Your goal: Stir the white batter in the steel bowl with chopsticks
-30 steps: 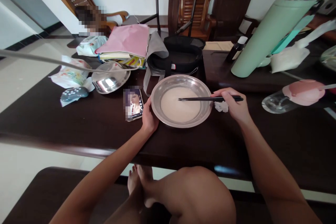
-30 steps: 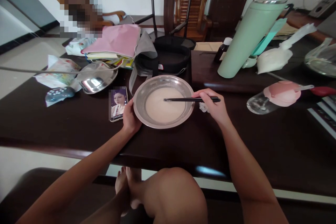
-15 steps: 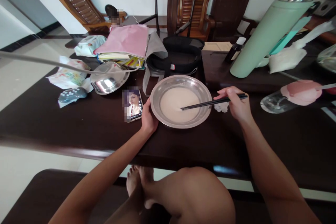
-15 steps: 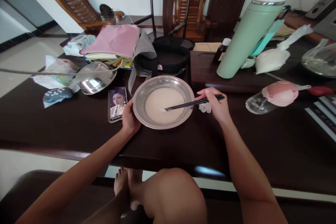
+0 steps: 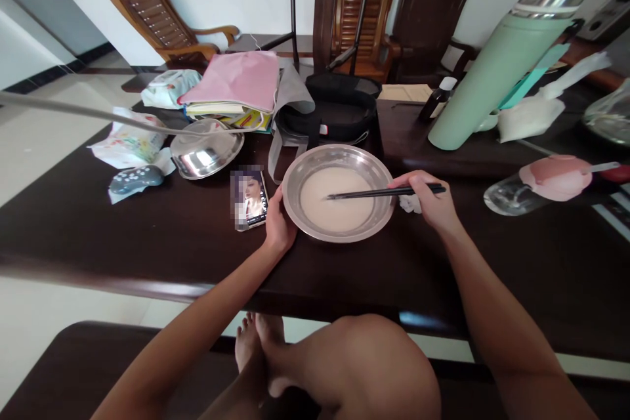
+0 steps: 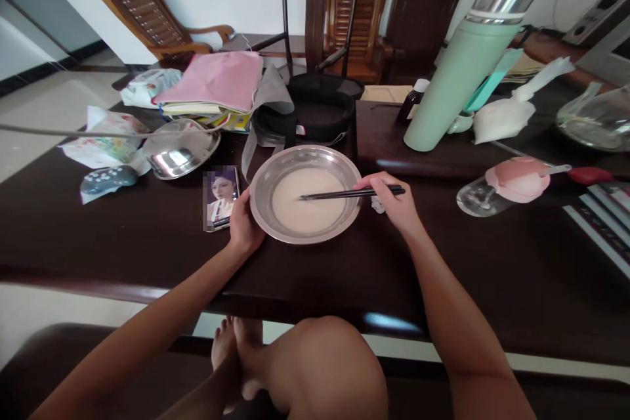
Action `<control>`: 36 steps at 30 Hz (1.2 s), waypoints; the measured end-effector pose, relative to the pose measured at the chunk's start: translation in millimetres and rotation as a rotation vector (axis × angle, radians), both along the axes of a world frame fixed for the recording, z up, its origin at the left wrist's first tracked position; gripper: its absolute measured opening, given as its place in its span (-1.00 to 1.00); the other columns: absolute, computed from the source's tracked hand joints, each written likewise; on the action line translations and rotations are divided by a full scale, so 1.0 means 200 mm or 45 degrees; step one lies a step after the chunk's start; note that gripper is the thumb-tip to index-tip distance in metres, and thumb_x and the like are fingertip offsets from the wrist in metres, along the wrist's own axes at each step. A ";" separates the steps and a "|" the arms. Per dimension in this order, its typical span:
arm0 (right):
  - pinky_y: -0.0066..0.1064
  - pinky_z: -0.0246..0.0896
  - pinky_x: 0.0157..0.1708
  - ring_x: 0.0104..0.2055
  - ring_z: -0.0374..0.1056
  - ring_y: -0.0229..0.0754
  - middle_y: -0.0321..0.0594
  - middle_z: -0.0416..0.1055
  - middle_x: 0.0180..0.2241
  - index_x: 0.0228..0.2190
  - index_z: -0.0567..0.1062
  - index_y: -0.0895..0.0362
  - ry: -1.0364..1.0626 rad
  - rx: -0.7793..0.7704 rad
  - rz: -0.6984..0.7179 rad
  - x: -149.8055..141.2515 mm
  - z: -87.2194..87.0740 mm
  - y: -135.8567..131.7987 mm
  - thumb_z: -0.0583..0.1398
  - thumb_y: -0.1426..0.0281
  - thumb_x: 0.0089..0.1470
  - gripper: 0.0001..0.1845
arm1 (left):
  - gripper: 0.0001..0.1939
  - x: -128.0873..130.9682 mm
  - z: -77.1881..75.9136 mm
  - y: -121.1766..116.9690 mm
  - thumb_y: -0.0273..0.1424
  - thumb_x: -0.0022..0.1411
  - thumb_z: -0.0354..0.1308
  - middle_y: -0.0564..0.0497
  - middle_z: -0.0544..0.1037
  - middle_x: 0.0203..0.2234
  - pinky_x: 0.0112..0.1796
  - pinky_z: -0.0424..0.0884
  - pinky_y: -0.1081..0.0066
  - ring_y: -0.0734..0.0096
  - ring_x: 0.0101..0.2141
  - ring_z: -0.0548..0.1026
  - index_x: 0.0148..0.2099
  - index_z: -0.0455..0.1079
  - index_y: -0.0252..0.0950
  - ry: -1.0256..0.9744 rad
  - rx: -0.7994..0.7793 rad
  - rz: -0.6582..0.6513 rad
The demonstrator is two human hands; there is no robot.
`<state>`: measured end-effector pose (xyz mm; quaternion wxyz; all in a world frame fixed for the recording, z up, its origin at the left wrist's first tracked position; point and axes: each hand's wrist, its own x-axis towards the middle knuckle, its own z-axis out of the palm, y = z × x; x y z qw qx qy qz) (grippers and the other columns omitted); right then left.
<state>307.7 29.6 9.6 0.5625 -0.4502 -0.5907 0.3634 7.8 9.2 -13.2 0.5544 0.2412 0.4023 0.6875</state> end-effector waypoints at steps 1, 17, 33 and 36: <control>-0.33 0.59 -0.30 -0.34 0.66 -0.11 -0.18 0.71 -0.39 -0.37 0.72 0.03 0.016 0.006 -0.032 0.00 0.00 0.00 0.33 -0.08 0.20 -0.55 | -0.81 0.00 0.00 0.00 -0.23 0.20 0.26 -0.04 0.74 -0.15 0.20 0.50 0.14 -0.05 0.21 0.55 -0.25 0.60 -0.22 -0.004 0.001 0.003; -0.35 0.52 -0.47 -0.49 0.59 -0.14 -0.21 0.68 -0.49 -0.40 0.71 0.03 0.084 0.002 -0.066 0.00 0.01 -0.01 0.32 -0.09 0.20 -0.54 | -0.80 -0.01 -0.01 0.00 -0.24 0.19 0.27 -0.05 0.75 -0.16 0.19 0.52 0.10 -0.07 0.15 0.59 -0.24 0.60 -0.24 0.020 0.015 0.019; -0.29 0.61 -0.25 -0.28 0.66 -0.10 -0.18 0.73 -0.34 -0.36 0.73 0.02 -0.071 0.037 -0.077 -0.01 0.02 -0.02 0.31 -0.07 0.24 -0.56 | -0.81 0.00 -0.01 0.00 -0.25 0.23 0.25 -0.05 0.74 -0.13 0.21 0.50 0.12 -0.03 0.17 0.57 -0.22 0.61 -0.23 0.008 0.014 0.011; -0.30 0.58 -0.39 -0.42 0.63 -0.11 -0.21 0.69 -0.45 -0.35 0.71 0.03 0.067 0.022 -0.108 0.00 0.02 -0.02 0.30 -0.08 0.23 -0.55 | -0.81 -0.01 -0.01 -0.01 -0.25 0.23 0.25 -0.05 0.74 -0.13 0.20 0.51 0.11 -0.05 0.18 0.56 -0.22 0.61 -0.22 0.024 0.015 -0.007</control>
